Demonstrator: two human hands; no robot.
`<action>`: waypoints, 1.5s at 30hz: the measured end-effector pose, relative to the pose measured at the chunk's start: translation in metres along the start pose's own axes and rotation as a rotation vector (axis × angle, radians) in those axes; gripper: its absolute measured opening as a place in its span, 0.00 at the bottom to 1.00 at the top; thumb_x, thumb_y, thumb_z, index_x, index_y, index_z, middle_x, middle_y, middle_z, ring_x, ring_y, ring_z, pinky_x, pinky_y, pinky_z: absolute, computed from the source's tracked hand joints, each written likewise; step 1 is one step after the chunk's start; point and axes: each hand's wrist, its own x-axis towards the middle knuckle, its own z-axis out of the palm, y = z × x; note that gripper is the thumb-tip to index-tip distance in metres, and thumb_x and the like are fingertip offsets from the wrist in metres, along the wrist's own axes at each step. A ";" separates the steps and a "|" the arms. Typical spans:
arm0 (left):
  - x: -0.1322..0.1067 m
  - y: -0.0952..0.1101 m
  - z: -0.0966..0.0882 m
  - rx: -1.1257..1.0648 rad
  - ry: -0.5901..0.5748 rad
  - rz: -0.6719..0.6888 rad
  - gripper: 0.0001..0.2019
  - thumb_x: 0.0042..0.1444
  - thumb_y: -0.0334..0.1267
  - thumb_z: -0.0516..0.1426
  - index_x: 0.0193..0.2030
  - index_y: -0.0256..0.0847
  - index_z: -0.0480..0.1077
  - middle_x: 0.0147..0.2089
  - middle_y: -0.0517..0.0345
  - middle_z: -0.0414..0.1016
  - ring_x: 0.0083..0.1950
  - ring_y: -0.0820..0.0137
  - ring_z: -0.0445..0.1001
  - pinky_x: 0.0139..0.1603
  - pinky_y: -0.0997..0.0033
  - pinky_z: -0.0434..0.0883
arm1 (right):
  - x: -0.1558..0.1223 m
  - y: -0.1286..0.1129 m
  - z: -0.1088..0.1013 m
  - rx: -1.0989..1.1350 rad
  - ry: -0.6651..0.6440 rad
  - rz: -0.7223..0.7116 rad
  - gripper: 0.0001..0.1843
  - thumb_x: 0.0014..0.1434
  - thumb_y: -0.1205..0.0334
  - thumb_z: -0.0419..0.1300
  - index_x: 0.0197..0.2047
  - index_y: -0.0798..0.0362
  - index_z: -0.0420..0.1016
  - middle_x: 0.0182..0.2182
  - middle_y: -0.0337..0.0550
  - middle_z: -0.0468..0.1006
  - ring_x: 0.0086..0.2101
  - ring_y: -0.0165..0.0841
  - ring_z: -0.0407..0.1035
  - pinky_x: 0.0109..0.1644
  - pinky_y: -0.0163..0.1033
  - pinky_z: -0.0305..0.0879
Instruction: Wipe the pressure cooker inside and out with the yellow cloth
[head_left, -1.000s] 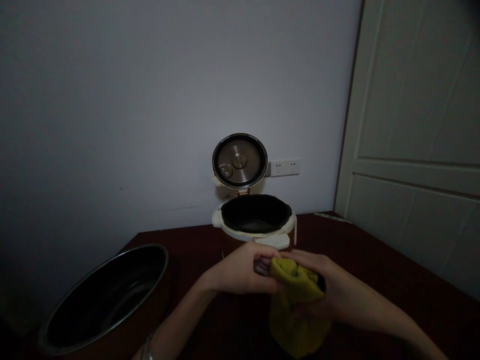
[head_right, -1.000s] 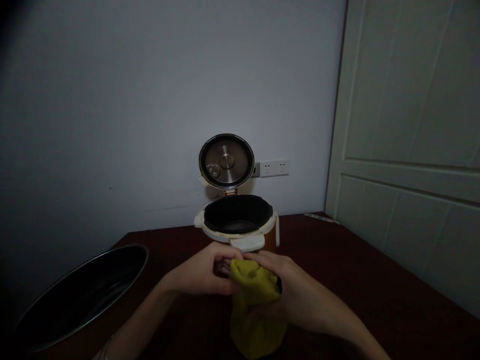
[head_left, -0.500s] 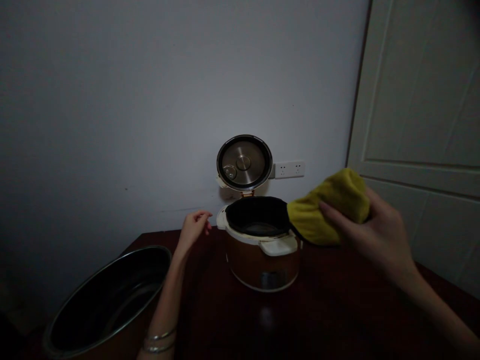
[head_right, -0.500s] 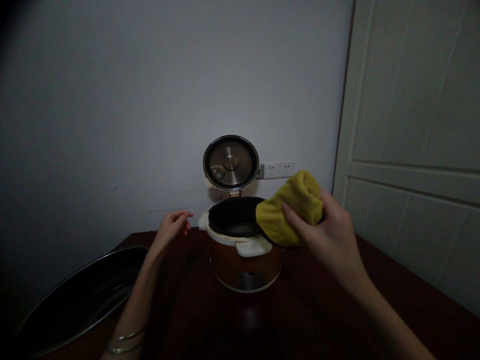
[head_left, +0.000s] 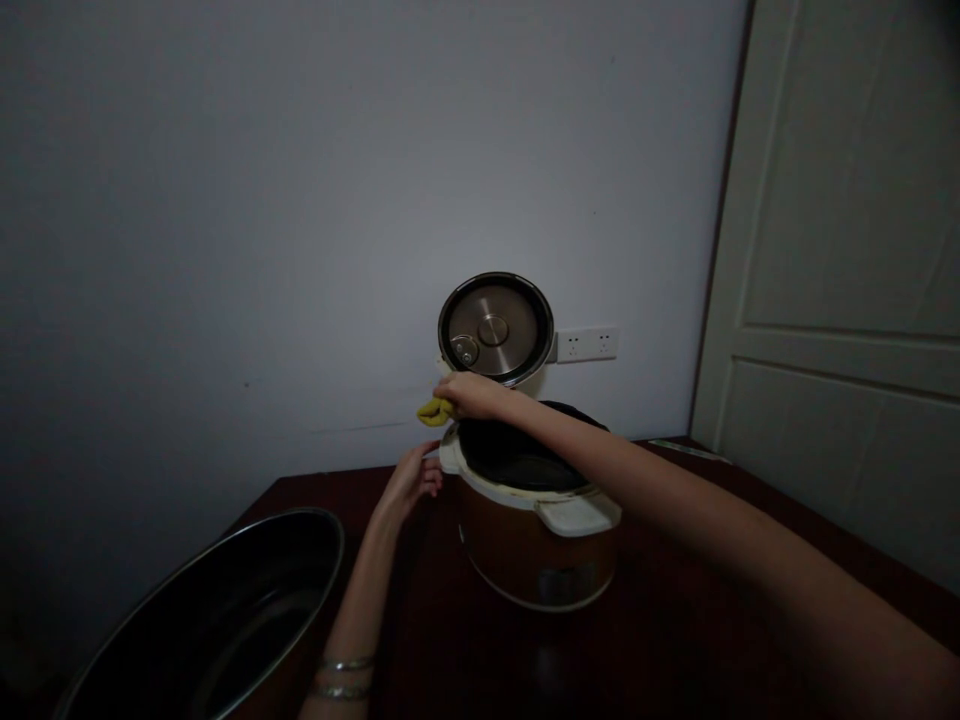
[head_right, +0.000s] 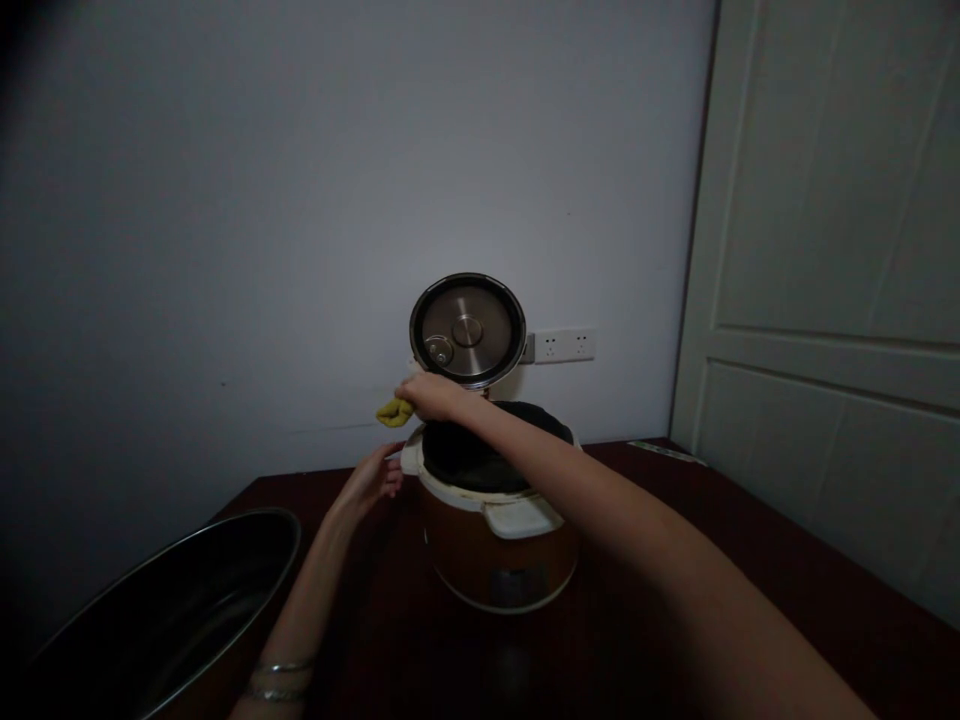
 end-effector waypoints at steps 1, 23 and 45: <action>0.000 -0.001 -0.002 0.006 -0.014 0.009 0.18 0.53 0.42 0.53 0.49 0.36 0.63 0.21 0.64 0.67 0.15 0.77 0.65 0.14 0.81 0.60 | 0.005 -0.002 0.007 0.009 -0.058 0.003 0.12 0.54 0.72 0.57 0.43 0.59 0.74 0.41 0.53 0.78 0.41 0.38 0.71 0.41 0.35 0.60; -0.014 0.004 -0.007 0.454 -0.190 0.255 0.20 0.41 0.47 0.65 0.38 0.37 0.69 0.31 0.60 0.69 0.29 0.74 0.64 0.24 0.76 0.62 | -0.034 -0.050 -0.015 0.223 -0.282 -0.086 0.14 0.48 0.69 0.55 0.37 0.62 0.78 0.29 0.51 0.80 0.28 0.33 0.70 0.26 0.32 0.56; -0.008 -0.003 -0.011 0.502 -0.182 0.243 0.22 0.43 0.49 0.63 0.41 0.35 0.68 0.35 0.55 0.71 0.25 0.75 0.63 0.21 0.75 0.63 | -0.019 -0.050 -0.012 0.220 -0.276 -0.025 0.14 0.46 0.70 0.56 0.36 0.62 0.78 0.29 0.51 0.79 0.28 0.34 0.70 0.27 0.33 0.56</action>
